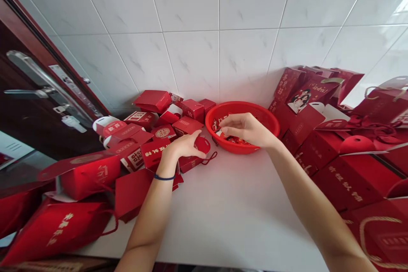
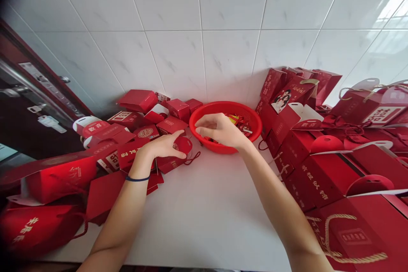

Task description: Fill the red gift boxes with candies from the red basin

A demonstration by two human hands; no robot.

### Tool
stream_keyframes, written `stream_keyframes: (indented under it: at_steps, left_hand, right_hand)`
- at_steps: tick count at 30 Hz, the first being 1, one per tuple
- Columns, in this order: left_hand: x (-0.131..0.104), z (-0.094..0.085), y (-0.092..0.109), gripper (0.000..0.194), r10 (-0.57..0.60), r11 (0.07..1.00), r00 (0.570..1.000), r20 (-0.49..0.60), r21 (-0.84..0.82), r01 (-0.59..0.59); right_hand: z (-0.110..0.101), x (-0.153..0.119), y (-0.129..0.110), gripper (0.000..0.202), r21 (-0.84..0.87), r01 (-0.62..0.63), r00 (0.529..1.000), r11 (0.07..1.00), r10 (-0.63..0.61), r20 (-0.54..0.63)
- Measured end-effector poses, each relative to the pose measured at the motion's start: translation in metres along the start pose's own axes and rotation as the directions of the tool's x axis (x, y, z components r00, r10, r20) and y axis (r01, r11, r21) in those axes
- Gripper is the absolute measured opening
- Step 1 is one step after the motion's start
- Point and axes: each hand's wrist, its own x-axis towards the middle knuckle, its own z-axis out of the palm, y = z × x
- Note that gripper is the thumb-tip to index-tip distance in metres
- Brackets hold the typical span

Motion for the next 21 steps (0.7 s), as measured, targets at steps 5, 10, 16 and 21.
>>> stream_keyframes:
  at_steps: [5, 10, 16, 21]
  left_hand:
    - [-0.02, -0.008, 0.015, 0.098, 0.194, 0.981, 0.98, 0.053, 0.01, -0.194]
    - [-0.029, -0.009, 0.02, 0.099, 0.61, 0.771, 0.791, 0.054, -0.272, -0.576]
    - [-0.018, -0.004, 0.021, 0.092, 0.751, 0.588, 0.66, -0.001, -0.453, -0.67]
    - [-0.018, 0.01, 0.046, 0.04, 0.674, 0.683, 0.735, -0.077, -0.312, -0.66]
  right_hand:
    - [-0.004, -0.017, 0.02, 0.026, -0.035, -0.069, 0.996, 0.997, 0.071, 0.062]
    - [-0.01, -0.031, 0.026, 0.032, -0.21, -0.096, 0.982, 0.973, 0.127, 0.14]
    - [-0.015, -0.039, 0.026, 0.027, -0.282, -0.158, 0.936, 0.946, 0.234, 0.262]
    - [-0.015, -0.04, 0.031, 0.027, -0.356, -0.229, 0.902, 0.906, 0.335, 0.273]
